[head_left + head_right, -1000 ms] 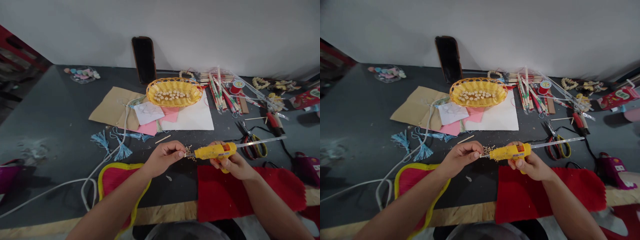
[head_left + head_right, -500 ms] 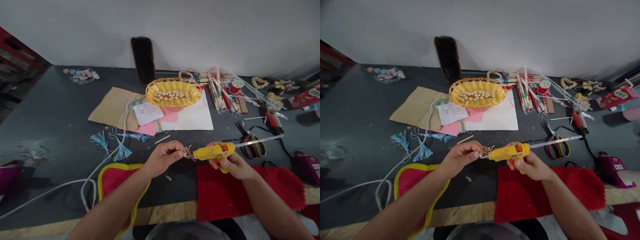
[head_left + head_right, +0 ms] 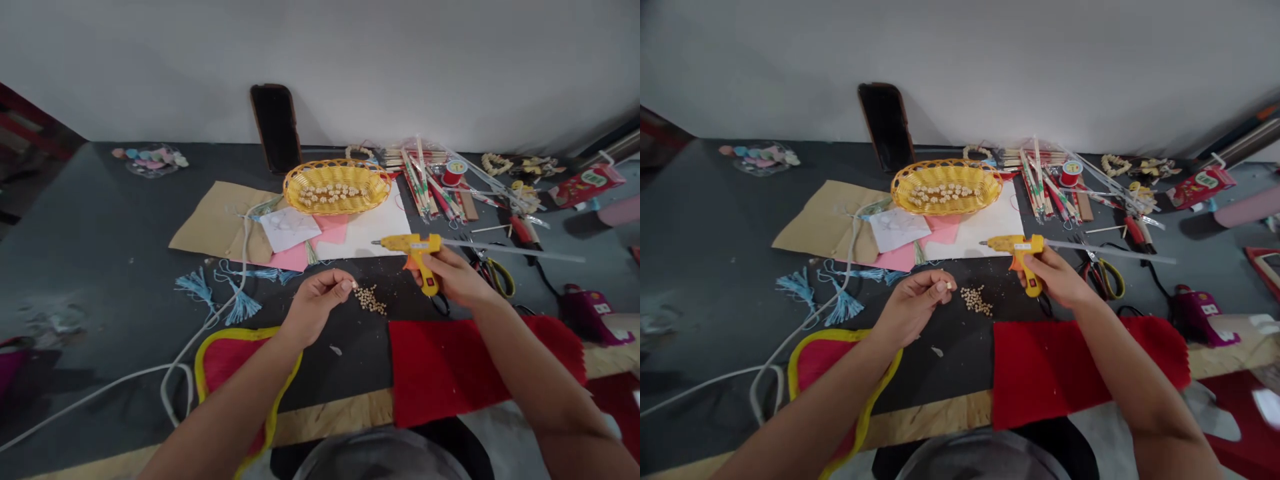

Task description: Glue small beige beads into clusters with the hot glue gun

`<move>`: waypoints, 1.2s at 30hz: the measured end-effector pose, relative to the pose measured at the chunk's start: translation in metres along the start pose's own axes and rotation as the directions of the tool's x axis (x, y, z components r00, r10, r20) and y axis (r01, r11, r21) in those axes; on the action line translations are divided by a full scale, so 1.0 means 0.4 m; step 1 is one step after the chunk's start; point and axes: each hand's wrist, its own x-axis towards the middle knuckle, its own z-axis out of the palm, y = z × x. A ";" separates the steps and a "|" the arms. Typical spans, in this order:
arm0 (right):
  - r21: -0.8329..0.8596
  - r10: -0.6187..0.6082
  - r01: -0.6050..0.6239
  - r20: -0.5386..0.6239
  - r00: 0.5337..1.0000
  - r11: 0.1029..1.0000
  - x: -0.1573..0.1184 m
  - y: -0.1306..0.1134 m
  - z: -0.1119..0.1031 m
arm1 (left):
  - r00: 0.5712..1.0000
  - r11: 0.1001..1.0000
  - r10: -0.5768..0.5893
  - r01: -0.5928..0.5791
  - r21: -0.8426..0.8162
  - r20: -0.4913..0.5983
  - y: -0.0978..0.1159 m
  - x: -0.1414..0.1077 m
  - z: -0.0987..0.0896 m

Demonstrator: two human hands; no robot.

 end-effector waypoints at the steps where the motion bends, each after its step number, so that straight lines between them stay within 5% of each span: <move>1: -0.004 0.000 0.000 0.000 1.000 1.000 0.025 -0.010 0.002 | 1.000 1.000 0.002 -0.002 0.000 0.007 0.001 0.000 0.001; 5: -0.117 -0.111 0.098 -0.106 0.988 0.988 0.125 -0.043 0.004 | 1.000 1.000 0.007 -0.007 0.015 0.011 0.001 0.001 0.001; 8: -0.406 -0.205 0.116 -0.182 0.962 0.906 0.160 -0.059 -0.009 | 1.000 1.000 0.002 -0.002 0.001 -0.012 0.004 0.002 0.000; 11: -0.741 -0.388 0.124 -0.194 0.901 0.660 0.126 -0.072 -0.015 | 1.000 1.000 0.009 -0.009 -0.022 -0.016 0.008 0.002 0.000; 14: -0.894 -0.570 0.227 -0.037 0.821 0.385 0.043 -0.072 0.013 | 1.000 0.999 0.002 -0.002 -0.033 -0.009 0.009 0.000 0.004; 18: -0.827 -0.411 0.473 0.335 0.848 0.303 -0.046 -0.030 0.080 | 1.000 1.000 -0.007 0.007 -0.021 0.000 0.006 -0.002 0.008; 21: -0.808 -0.283 0.528 0.459 0.842 0.262 -0.057 0.013 0.107 | 1.000 1.000 -0.010 0.010 -0.023 0.004 0.004 -0.002 0.009; 30: -0.879 -0.160 0.466 0.448 0.879 0.098 -0.046 0.032 0.123 | 0.999 0.999 -0.036 0.036 0.018 0.025 0.005 -0.006 0.011; 36: -0.910 -0.123 0.408 0.398 0.909 0.071 -0.048 0.029 0.135 | 0.998 0.999 -0.046 0.045 0.027 0.053 0.001 -0.008 0.012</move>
